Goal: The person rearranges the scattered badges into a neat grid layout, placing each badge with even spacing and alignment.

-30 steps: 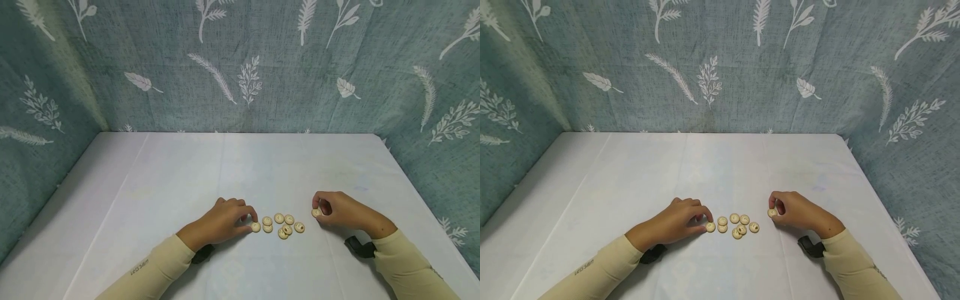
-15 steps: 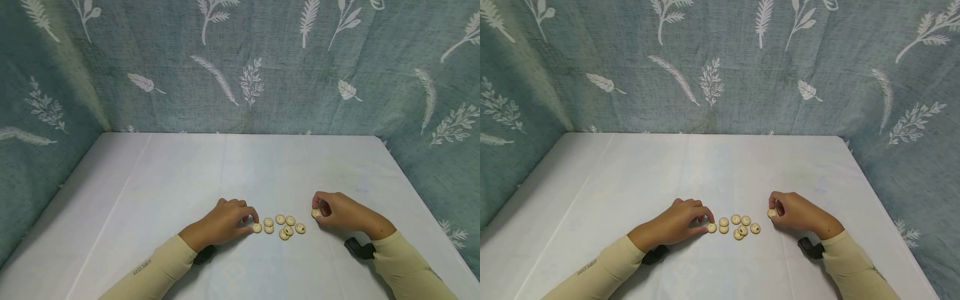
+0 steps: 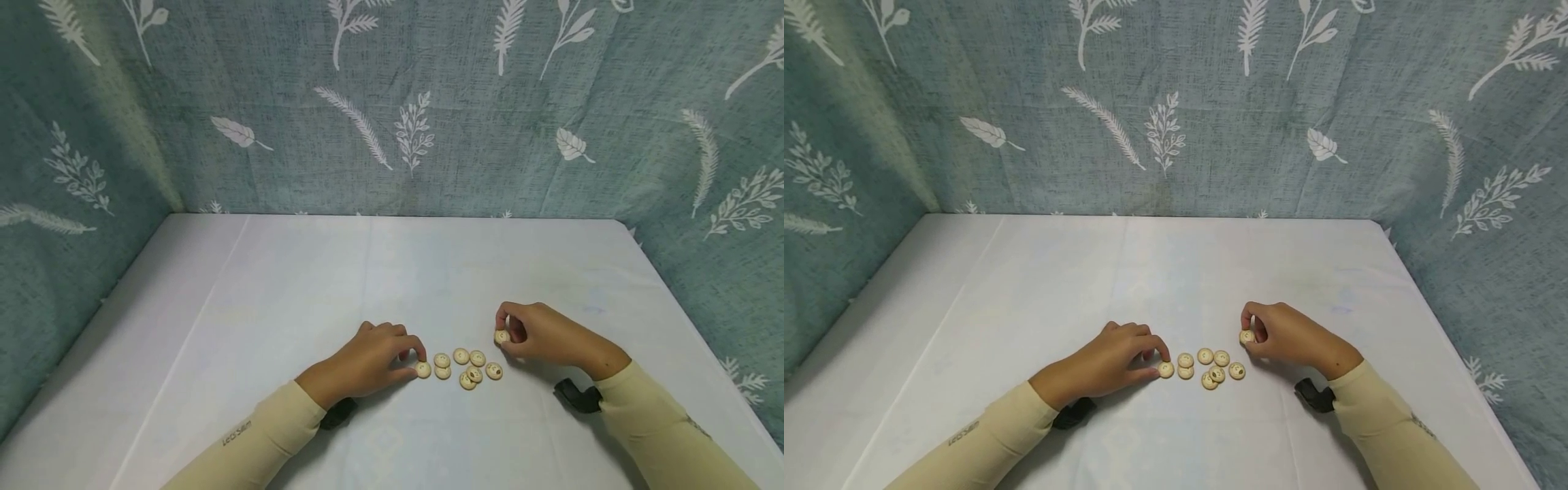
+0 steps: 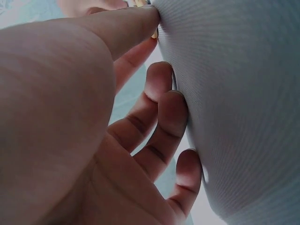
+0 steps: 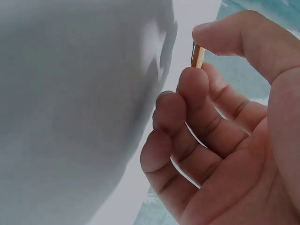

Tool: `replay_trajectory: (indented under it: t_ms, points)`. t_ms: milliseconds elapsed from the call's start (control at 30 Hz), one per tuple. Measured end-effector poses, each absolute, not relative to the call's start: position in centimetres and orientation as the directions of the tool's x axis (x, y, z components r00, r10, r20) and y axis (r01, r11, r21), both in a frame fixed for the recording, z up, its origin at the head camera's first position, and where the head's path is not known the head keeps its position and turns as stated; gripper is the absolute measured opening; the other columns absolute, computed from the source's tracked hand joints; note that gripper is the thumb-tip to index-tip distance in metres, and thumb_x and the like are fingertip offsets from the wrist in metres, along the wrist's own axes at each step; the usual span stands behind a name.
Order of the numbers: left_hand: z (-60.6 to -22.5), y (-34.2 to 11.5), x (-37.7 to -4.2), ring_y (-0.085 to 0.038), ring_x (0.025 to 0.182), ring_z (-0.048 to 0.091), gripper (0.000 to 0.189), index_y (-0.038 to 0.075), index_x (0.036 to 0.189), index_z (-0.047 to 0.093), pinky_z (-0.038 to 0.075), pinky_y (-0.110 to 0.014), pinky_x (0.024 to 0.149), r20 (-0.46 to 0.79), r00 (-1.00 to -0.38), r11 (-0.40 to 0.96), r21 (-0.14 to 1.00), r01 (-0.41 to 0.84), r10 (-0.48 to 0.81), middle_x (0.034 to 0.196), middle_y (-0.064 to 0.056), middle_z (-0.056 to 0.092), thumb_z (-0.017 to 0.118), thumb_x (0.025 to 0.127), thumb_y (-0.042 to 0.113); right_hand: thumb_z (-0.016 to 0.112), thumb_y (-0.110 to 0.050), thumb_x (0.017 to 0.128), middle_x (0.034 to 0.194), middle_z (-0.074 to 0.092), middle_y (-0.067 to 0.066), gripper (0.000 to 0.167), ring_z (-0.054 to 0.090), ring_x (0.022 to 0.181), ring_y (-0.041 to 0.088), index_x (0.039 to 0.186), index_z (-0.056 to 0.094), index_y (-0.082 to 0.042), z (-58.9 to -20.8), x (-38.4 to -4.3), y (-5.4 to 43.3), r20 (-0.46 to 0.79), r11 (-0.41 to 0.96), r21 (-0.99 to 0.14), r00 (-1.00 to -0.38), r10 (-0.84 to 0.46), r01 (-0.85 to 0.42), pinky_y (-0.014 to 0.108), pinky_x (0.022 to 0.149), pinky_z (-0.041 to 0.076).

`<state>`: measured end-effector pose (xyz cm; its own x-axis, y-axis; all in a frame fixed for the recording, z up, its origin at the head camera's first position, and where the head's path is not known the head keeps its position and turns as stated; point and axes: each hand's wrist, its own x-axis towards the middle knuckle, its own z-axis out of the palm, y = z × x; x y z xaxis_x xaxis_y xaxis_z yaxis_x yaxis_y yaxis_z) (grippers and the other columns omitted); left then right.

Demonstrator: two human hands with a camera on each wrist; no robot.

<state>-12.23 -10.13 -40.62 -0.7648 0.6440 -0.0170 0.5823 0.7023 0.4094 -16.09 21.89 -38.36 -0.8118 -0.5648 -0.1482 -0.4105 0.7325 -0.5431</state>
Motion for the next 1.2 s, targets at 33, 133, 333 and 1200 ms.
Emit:
replay_trajectory:
  t_ms: [33, 133, 333, 1200]
  points:
    - [-40.6, -10.1, -12.2, -0.008, 0.087, 0.054, 0.019, 0.031, 0.108, 0.069, 0.038, -0.039, 0.086, -0.017, -0.765, 0.703, 0.409, 0.582, 0.644, 0.088, 0.011, 0.059, 0.074, 0.091, 0.035, 0.073, -0.01, 0.087, 0.065, 0.051, -0.007, 0.02, 0.046, 0.056, 0.003, 0.098, 0.057, -0.014, -38.3, -16.2, 21.7, -0.149, 0.733, -0.538, -0.809, -0.569, -0.417, 0.022, 0.054, 0.041]
    - [-40.5, -10.1, -12.1, -0.008, 0.086, 0.053, 0.019, 0.031, 0.108, 0.069, 0.038, -0.039, 0.085, -0.018, -0.766, 0.705, 0.404, 0.583, 0.643, 0.088, 0.011, 0.058, 0.074, 0.091, 0.035, 0.073, -0.01, 0.086, 0.065, 0.052, -0.008, 0.02, 0.047, 0.056, 0.003, 0.097, 0.057, -0.014, -38.2, -16.4, 21.0, -0.154, 0.731, -0.532, -0.801, -0.579, -0.426, 0.022, 0.055, 0.041]
    - [-40.4, -10.1, -12.2, -0.007, 0.085, 0.052, 0.018, 0.031, 0.108, 0.069, 0.038, -0.039, 0.084, -0.011, -0.762, 0.702, 0.398, 0.591, 0.648, 0.087, 0.011, 0.058, 0.074, 0.09, 0.035, 0.073, -0.009, 0.086, 0.066, 0.053, -0.007, 0.02, 0.048, 0.056, 0.004, 0.096, 0.057, -0.013, -38.3, -17.0, 20.1, -0.164, 0.727, -0.533, -0.79, -0.59, -0.433, 0.022, 0.054, 0.042]
    - [-40.8, -10.2, -12.4, -0.006, 0.084, 0.052, 0.018, 0.032, 0.107, 0.07, 0.036, -0.036, 0.082, -0.011, -0.766, 0.7, 0.415, 0.581, 0.642, 0.086, 0.012, 0.058, 0.075, 0.09, 0.036, 0.071, -0.01, 0.087, 0.065, 0.054, -0.005, 0.017, 0.047, 0.058, 0.007, 0.096, 0.057, -0.012, -38.3, -19.6, 16.5, -0.167, 0.712, -0.521, -0.762, -0.625, -0.47, 0.023, 0.057, 0.041]
